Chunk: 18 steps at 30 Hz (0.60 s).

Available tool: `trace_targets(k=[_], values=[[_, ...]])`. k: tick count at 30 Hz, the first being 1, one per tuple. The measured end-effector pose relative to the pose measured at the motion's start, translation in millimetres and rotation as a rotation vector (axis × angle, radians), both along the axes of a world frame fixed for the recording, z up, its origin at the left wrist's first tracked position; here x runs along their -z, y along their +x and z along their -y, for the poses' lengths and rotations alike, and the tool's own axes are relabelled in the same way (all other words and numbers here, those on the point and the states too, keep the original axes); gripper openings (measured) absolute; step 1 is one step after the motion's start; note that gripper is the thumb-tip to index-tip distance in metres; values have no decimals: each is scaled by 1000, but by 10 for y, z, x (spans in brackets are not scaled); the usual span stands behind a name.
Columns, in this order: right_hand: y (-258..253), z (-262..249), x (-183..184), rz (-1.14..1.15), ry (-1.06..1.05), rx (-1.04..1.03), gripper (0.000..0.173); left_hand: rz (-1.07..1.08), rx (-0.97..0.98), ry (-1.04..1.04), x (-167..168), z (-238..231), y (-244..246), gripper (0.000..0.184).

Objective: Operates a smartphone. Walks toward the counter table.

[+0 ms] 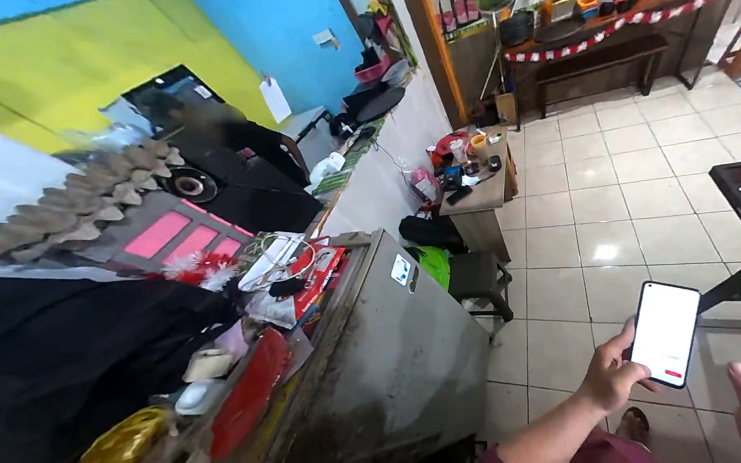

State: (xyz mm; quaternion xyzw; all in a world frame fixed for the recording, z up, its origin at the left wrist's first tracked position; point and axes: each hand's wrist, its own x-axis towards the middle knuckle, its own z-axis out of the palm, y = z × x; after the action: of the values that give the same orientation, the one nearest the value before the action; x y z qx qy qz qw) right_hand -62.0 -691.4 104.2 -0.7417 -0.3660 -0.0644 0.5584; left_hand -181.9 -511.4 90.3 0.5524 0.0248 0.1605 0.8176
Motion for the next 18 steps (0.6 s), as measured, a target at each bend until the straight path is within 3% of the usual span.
trace_targets(k=[8, 18], values=[[319, 114, -140, 124, -209, -5, 47, -31, -80, 45, 12, 208, 282, 75], [497, 294, -104, 220, -420, 28, 42, -14, -2, 24, 134, 433, 597, 77]])
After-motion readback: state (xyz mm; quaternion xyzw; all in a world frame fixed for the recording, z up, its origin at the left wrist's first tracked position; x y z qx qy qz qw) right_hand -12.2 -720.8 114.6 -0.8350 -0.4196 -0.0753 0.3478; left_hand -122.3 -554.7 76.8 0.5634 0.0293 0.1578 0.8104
